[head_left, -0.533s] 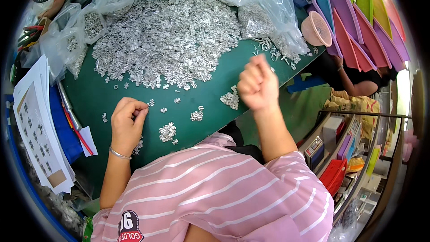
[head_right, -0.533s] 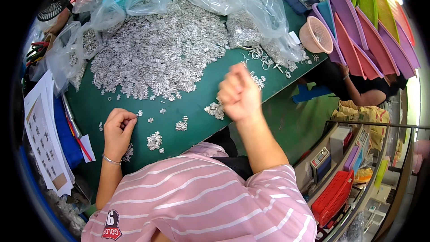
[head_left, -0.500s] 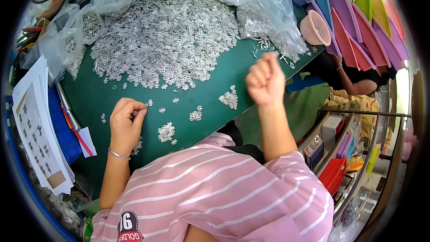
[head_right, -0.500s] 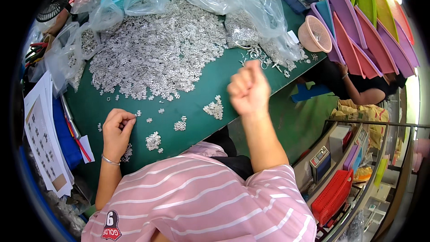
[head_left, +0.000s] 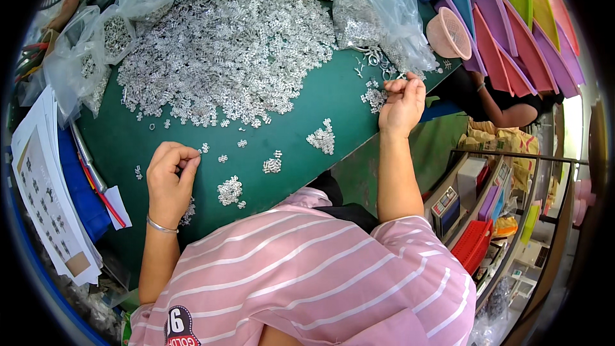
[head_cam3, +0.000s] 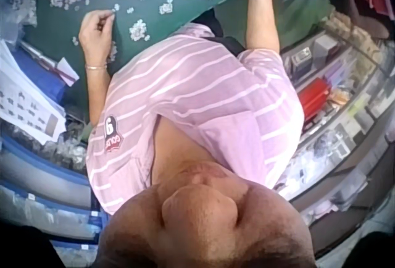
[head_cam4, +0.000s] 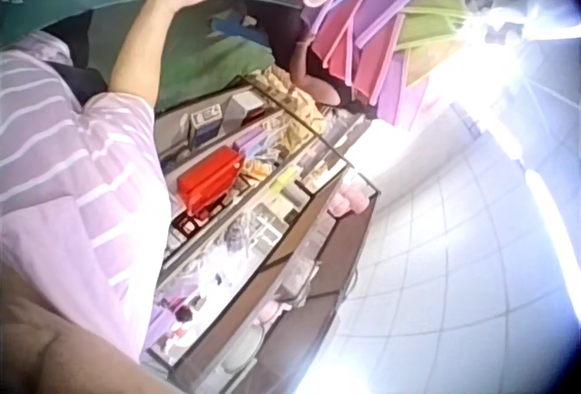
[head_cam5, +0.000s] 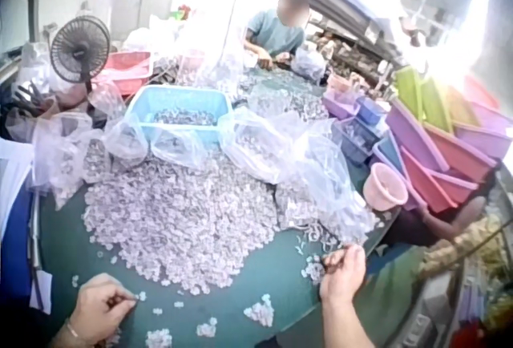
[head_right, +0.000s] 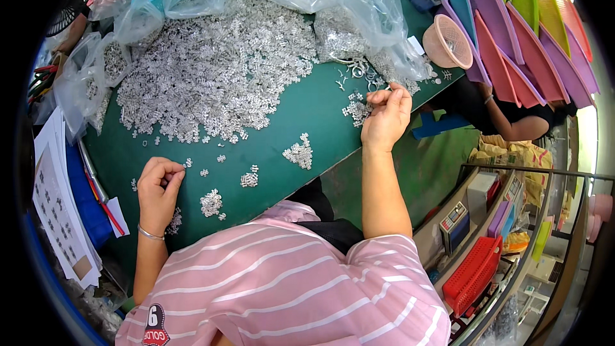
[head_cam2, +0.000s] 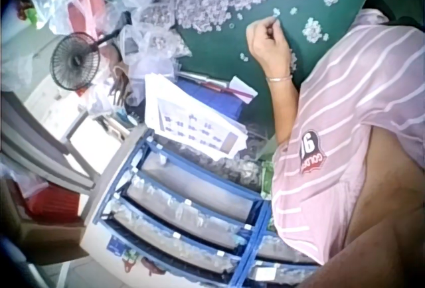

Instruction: The person picks up and joins small metal hardware components by hand while referring to a diagram, then gathers finished pieces into a pile on a workstation.

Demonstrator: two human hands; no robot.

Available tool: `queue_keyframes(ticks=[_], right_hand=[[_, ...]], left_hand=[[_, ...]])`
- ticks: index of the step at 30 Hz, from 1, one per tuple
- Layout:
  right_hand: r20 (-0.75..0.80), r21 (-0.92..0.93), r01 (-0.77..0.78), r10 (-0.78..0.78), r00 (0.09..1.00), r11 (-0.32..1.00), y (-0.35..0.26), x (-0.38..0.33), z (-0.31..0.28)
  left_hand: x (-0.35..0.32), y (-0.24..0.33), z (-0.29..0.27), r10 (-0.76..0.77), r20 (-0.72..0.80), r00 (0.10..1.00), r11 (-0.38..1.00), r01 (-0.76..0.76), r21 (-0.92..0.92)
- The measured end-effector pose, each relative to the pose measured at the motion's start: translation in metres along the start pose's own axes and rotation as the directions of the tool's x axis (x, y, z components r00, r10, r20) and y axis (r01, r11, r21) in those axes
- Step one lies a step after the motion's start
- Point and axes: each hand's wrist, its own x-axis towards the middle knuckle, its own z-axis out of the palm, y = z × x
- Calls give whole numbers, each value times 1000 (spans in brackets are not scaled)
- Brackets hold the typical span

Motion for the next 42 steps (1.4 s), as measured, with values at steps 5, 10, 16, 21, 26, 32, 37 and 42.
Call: queue_keyframes(ticks=[5,10,16,21,26,32,37,42], right_hand=[[92,-138,-1,13,996,990,4,1,-4],[262,-604,130,42,964,787,10,0,-6],[341,-699,286,-45,939,656,11,-5,0],[511,-685,552,-225,829,475,-16,-36,39],[929,-254,699,-32,368,669,-25,-106,115],[966,-216,761,17,260,611,-18,-126,129],[875,-320,581,-2,484,749,-34,-104,110],[715,-610,443,214,666,657,-66,-64,66]], left_hand=[[-1,-5,-1,-7,6,1000,1000,8,-28],[0,-3,1,28,-13,1000,999,-28,-25],[0,-3,0,46,-16,999,999,-46,-3],[0,0,0,42,-11,999,999,-42,-15],[2,-1,-3,12,11,1000,1000,-12,-13],[-1,5,-3,27,-17,999,999,-28,-38],[8,22,8,245,38,969,969,-246,13],[12,19,17,315,68,946,936,-322,141]])
